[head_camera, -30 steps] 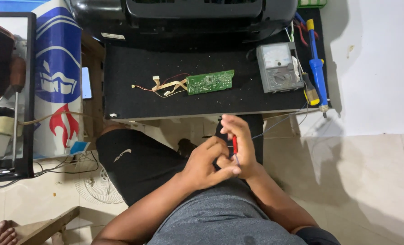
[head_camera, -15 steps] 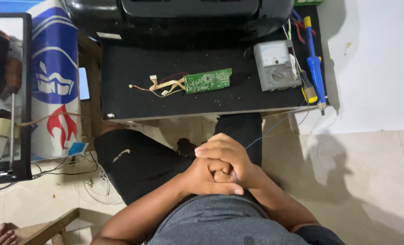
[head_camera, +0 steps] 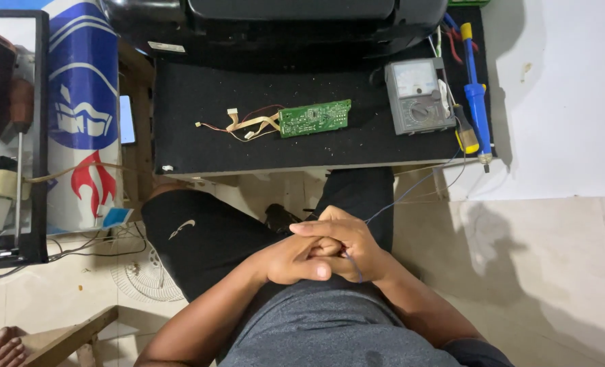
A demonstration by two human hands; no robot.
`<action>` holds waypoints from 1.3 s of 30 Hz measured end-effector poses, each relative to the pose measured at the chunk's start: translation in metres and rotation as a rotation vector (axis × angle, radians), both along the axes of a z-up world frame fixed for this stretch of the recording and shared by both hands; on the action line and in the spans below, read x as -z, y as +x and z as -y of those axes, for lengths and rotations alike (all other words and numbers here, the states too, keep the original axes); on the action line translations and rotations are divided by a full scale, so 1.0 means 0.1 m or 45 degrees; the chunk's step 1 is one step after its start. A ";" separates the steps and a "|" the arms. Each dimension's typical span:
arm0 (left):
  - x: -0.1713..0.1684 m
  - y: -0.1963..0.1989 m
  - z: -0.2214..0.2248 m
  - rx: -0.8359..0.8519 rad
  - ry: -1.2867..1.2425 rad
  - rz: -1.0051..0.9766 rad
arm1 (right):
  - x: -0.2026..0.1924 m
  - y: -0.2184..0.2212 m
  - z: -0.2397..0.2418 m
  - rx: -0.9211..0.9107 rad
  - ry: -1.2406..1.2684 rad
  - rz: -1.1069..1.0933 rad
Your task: Diagnosing a fault on a printed circuit board using a multimeter probe at a repair bench.
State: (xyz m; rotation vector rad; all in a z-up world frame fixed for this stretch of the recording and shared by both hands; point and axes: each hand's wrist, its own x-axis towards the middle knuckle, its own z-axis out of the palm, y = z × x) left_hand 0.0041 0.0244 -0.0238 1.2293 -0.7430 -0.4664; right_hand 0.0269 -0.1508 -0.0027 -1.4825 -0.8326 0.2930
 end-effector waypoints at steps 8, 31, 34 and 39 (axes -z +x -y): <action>-0.22 0.01 -0.02 -0.008 -0.078 -0.111 | -0.24 0.16 -0.03 -0.125 -0.096 -0.029; -0.78 -0.14 0.10 -0.013 0.194 0.394 | -0.65 0.16 0.01 -0.610 -0.320 -0.237; -1.24 -0.02 -0.18 -0.414 0.390 0.915 | -0.44 0.16 0.11 -0.505 -0.284 -0.602; -1.53 0.63 -1.37 -1.521 0.587 1.967 | 0.39 0.33 0.55 0.115 -0.838 -0.338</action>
